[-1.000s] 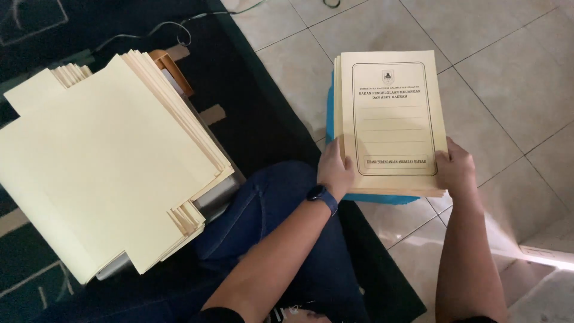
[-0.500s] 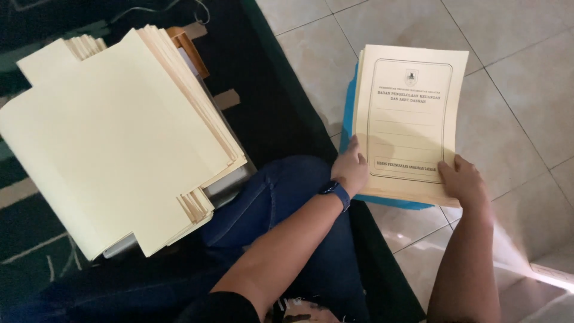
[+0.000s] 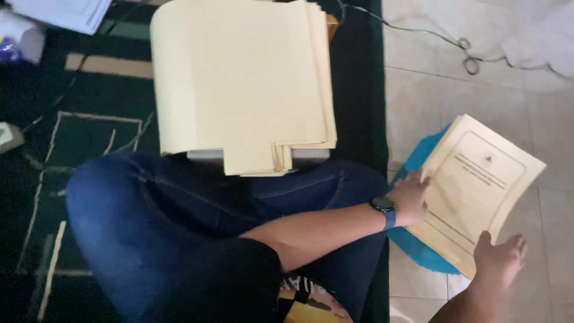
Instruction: Assembling and stacking paper folders by folding the pre-cut flaps.
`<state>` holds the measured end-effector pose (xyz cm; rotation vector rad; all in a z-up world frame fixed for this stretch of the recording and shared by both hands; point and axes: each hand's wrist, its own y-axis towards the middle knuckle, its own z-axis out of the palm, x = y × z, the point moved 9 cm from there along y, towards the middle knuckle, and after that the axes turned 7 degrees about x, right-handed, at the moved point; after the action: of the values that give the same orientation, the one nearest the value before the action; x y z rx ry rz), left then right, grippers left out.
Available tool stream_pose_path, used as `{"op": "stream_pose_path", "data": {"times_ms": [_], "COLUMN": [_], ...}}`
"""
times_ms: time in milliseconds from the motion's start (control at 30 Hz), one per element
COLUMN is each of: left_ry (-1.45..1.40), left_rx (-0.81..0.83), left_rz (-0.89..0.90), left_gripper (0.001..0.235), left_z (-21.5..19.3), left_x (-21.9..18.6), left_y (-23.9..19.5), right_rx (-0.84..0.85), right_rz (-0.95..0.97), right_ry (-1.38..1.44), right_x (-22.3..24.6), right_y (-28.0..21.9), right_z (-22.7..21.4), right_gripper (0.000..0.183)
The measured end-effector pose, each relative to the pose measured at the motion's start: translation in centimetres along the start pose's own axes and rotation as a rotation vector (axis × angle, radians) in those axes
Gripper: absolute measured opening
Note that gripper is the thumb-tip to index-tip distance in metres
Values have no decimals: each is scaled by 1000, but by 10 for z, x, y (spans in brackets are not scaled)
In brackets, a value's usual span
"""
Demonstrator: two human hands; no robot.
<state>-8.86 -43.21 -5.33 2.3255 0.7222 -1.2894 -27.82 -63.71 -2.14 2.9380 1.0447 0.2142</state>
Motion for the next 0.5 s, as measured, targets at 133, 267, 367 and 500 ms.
{"op": "stream_pose_path", "data": {"times_ms": [133, 267, 367, 500], "left_ry": [-5, 497, 719, 746], "left_rx": [-124, -127, -37, 218], "left_rz": [223, 164, 8, -193], "left_gripper": [32, 28, 35, 83], "left_z": [-196, -347, -382, -372], "left_x": [-19, 53, 123, 155], "left_y": [-91, -167, -216, -250], "right_rx": [-295, 108, 182, 439], "right_rz": [-432, -600, -908, -1083], "right_ry": [205, 566, 540, 340], "right_x": [186, 356, 460, 548], "right_y": [-76, -128, -180, -223], "right_z": [-54, -60, -54, -14], "right_gripper": [42, 38, 35, 44]}}
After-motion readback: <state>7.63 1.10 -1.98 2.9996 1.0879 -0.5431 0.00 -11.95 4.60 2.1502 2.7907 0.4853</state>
